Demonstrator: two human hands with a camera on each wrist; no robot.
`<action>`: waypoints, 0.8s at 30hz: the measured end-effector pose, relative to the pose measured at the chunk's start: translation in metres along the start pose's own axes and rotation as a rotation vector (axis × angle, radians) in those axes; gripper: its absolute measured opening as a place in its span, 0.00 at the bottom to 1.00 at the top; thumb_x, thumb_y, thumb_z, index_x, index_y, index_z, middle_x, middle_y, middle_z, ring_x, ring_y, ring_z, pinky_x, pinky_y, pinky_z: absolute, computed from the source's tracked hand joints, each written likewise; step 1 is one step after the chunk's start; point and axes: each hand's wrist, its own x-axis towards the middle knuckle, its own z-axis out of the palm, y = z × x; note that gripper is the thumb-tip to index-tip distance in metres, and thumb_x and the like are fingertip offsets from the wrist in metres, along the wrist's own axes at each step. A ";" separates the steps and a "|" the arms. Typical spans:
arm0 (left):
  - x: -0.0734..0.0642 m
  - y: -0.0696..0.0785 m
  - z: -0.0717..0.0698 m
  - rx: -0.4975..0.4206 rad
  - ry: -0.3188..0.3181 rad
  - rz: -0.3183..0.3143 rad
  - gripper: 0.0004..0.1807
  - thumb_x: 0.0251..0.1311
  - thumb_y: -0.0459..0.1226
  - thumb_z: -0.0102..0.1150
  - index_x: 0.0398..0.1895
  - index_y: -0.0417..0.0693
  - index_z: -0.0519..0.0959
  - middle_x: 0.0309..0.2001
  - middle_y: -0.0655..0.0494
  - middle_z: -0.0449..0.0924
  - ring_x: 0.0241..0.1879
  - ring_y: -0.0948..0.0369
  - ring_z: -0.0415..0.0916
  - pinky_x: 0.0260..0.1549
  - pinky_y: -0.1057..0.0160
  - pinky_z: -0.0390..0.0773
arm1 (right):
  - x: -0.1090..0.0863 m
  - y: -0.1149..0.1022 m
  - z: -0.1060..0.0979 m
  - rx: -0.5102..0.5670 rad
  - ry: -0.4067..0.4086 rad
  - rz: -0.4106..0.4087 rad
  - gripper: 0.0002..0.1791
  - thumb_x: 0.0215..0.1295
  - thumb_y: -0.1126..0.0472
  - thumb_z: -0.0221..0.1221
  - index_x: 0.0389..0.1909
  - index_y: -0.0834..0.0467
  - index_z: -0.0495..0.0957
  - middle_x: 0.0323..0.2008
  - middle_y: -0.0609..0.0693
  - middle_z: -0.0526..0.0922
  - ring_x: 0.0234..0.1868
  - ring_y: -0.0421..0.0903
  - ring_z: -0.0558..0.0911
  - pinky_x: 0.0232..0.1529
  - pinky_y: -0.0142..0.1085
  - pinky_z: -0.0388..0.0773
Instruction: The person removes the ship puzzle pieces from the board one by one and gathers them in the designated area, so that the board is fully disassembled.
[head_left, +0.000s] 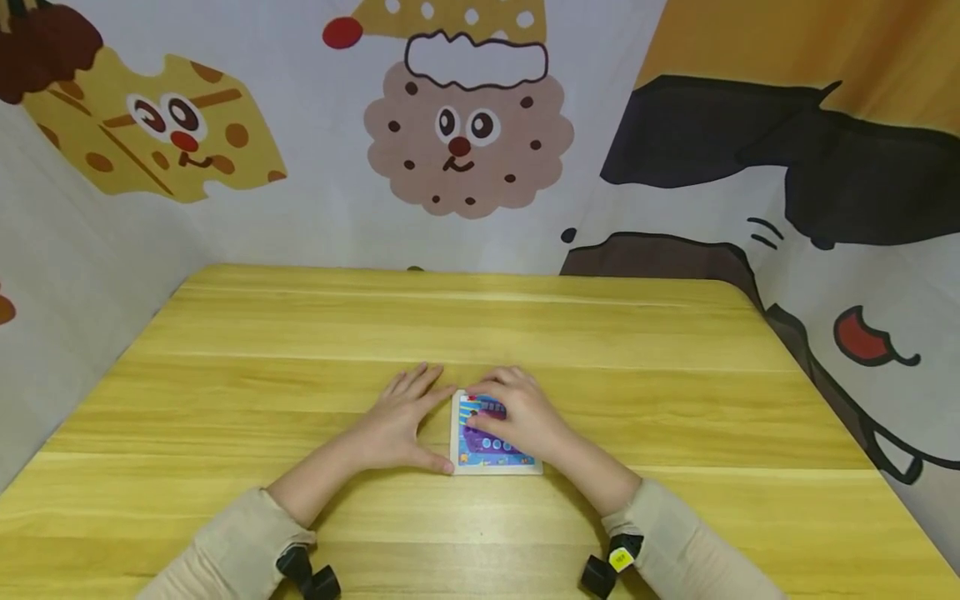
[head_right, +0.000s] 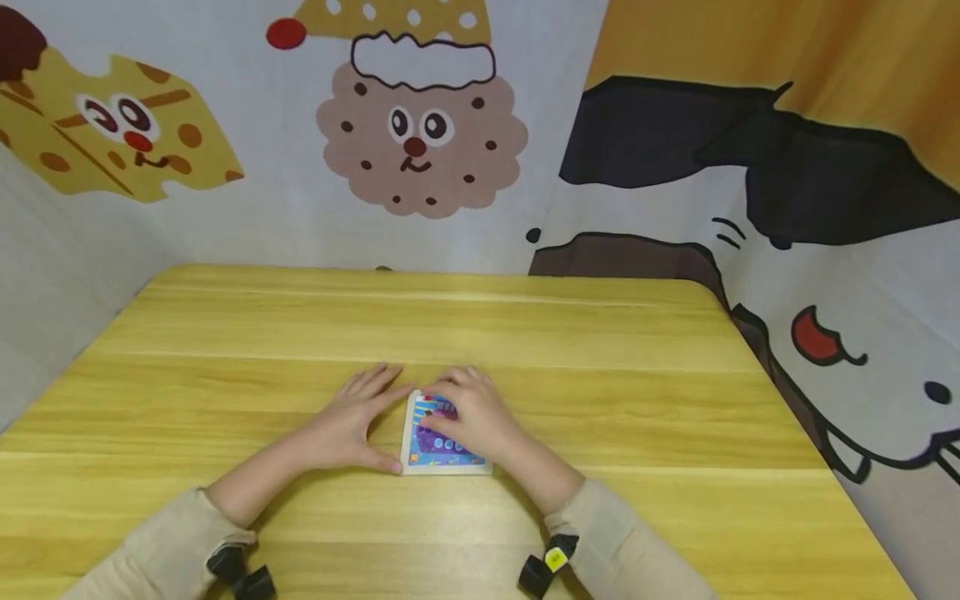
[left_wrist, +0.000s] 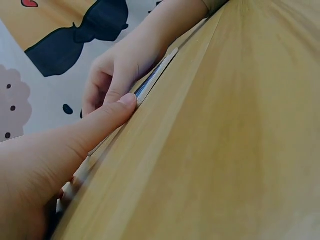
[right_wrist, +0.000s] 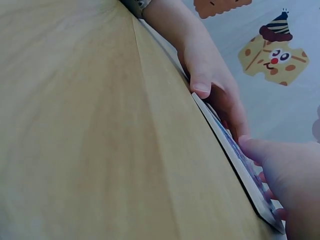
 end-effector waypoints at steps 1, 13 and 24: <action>0.000 0.000 0.000 0.003 0.000 -0.002 0.62 0.37 0.75 0.57 0.73 0.46 0.60 0.74 0.41 0.43 0.73 0.44 0.34 0.66 0.40 0.36 | 0.001 0.000 0.000 -0.001 0.002 -0.002 0.22 0.60 0.48 0.65 0.51 0.54 0.81 0.51 0.47 0.78 0.54 0.45 0.70 0.57 0.46 0.66; 0.000 0.000 -0.001 0.009 -0.008 -0.015 0.63 0.37 0.75 0.57 0.73 0.47 0.59 0.75 0.42 0.42 0.73 0.44 0.34 0.67 0.42 0.35 | 0.001 0.000 0.006 0.024 0.046 0.015 0.19 0.59 0.50 0.66 0.48 0.54 0.83 0.49 0.45 0.78 0.52 0.43 0.71 0.56 0.46 0.65; 0.000 0.002 -0.002 -0.004 -0.011 -0.024 0.62 0.37 0.74 0.59 0.73 0.47 0.59 0.75 0.43 0.43 0.73 0.45 0.34 0.67 0.42 0.35 | 0.002 -0.003 0.008 0.065 0.089 0.059 0.15 0.57 0.54 0.68 0.44 0.54 0.84 0.47 0.47 0.80 0.50 0.45 0.73 0.53 0.48 0.66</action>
